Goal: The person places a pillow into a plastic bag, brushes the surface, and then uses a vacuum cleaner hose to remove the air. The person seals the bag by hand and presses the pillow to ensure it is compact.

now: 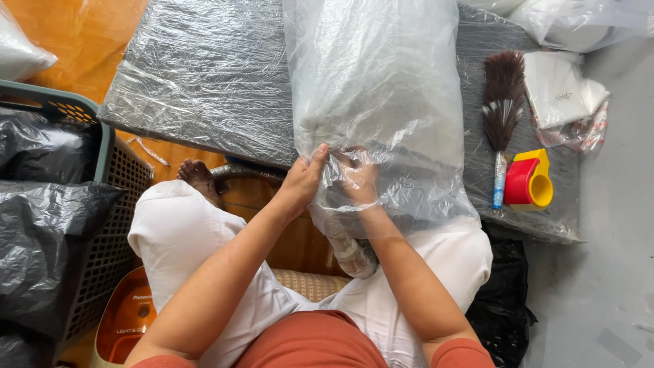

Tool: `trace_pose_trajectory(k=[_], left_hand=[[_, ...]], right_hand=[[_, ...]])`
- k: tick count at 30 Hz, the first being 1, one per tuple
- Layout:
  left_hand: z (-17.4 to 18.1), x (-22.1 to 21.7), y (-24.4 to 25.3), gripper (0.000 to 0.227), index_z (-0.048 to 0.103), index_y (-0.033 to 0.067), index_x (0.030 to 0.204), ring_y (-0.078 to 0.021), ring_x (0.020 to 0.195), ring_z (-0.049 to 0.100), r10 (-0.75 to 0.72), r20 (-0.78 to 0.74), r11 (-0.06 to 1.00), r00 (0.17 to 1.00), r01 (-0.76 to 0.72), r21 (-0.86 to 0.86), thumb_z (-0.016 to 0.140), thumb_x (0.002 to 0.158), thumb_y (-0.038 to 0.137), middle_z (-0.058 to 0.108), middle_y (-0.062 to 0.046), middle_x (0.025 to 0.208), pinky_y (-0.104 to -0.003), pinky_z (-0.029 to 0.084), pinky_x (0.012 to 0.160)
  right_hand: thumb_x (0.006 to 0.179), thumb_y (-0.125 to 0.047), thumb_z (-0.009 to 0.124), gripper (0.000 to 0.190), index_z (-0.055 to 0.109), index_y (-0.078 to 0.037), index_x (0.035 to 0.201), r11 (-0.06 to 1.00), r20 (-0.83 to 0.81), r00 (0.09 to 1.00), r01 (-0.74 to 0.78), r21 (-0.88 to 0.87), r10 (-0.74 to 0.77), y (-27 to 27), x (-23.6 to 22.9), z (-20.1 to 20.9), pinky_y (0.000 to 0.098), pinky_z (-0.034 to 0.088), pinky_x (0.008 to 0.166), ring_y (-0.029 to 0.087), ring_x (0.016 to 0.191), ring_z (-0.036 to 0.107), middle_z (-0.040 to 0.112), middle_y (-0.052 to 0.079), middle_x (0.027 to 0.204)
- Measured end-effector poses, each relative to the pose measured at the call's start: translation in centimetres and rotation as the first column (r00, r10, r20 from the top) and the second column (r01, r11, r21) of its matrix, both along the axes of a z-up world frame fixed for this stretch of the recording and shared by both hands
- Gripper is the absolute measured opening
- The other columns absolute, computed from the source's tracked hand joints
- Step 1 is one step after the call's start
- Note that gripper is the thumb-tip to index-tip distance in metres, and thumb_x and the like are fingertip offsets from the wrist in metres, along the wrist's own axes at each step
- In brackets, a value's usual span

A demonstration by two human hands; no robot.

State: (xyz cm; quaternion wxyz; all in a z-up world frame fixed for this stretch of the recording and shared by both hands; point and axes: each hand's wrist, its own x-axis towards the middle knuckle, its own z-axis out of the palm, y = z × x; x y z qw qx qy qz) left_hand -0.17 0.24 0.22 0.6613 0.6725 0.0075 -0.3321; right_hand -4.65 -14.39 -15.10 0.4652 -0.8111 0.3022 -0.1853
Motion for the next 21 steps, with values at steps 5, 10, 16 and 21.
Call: trace_pose_trajectory(k=[5, 10, 16, 21], left_hand=[[0.4, -0.1, 0.1, 0.067, 0.07, 0.0066, 0.125, -0.0359, 0.119, 0.066, 0.019, -0.013, 1.0, 1.0, -0.019, 0.014, 0.054, 0.095, 0.064, 0.071, -0.027, 0.114, -0.052, 0.053, 0.098], [0.3, -0.6, -0.2, 0.07, 0.07, 0.0087, 0.128, -0.0354, 0.12, 0.066, 0.027, -0.035, 0.999, 0.999, -0.026, 0.026, 0.055, 0.092, 0.067, 0.071, -0.026, 0.116, -0.051, 0.054, 0.098], [-0.4, -0.6, 0.1, 0.071, 0.066, 0.0098, 0.134, -0.0388, 0.127, 0.061, 0.048, -0.053, 0.998, 0.997, -0.046, 0.031, 0.055, 0.093, 0.066, 0.067, -0.029, 0.124, -0.052, 0.052, 0.101], [-0.2, -0.5, -0.2, 0.073, 0.061, 0.01, 0.139, -0.0411, 0.131, 0.058, 0.027, -0.062, 0.999, 0.998, -0.025, 0.03, 0.055, 0.094, 0.066, 0.063, -0.031, 0.129, -0.055, 0.049, 0.104]], right_hand=[[0.09, -0.029, 0.08, 0.035, 0.076, -0.01, 0.119, 0.982, 0.075, 0.979, -0.19, -0.021, 0.191, 0.7, -0.7, 0.6, 0.0431, 0.055, 0.099, 0.032, 0.11, 0.072, 0.077, 0.017, 0.11], [0.088, -0.045, 0.078, 0.041, 0.076, -0.013, 0.116, 0.993, -0.076, 0.995, -0.062, 0.101, 0.07, 1.7, 0.3, 5.2, 0.05, 0.056, 0.092, 0.039, 0.107, 0.072, 0.076, 0.019, 0.108], [0.082, -0.058, 0.08, 0.049, 0.075, -0.021, 0.115, 0.994, -0.212, 0.977, 0.015, 0.109, 0.008, 1.7, 1.6, 4.1, 0.0517, 0.057, 0.092, 0.039, 0.107, 0.072, 0.077, 0.015, 0.108], [0.082, -0.029, 0.08, 0.035, 0.072, -0.012, 0.111, 0.999, -0.04, 0.999, -0.024, -0.046, 0.022, 2.6, -0.5, 5.1, 0.0549, 0.056, 0.089, 0.043, 0.106, 0.072, 0.075, 0.021, 0.104]])
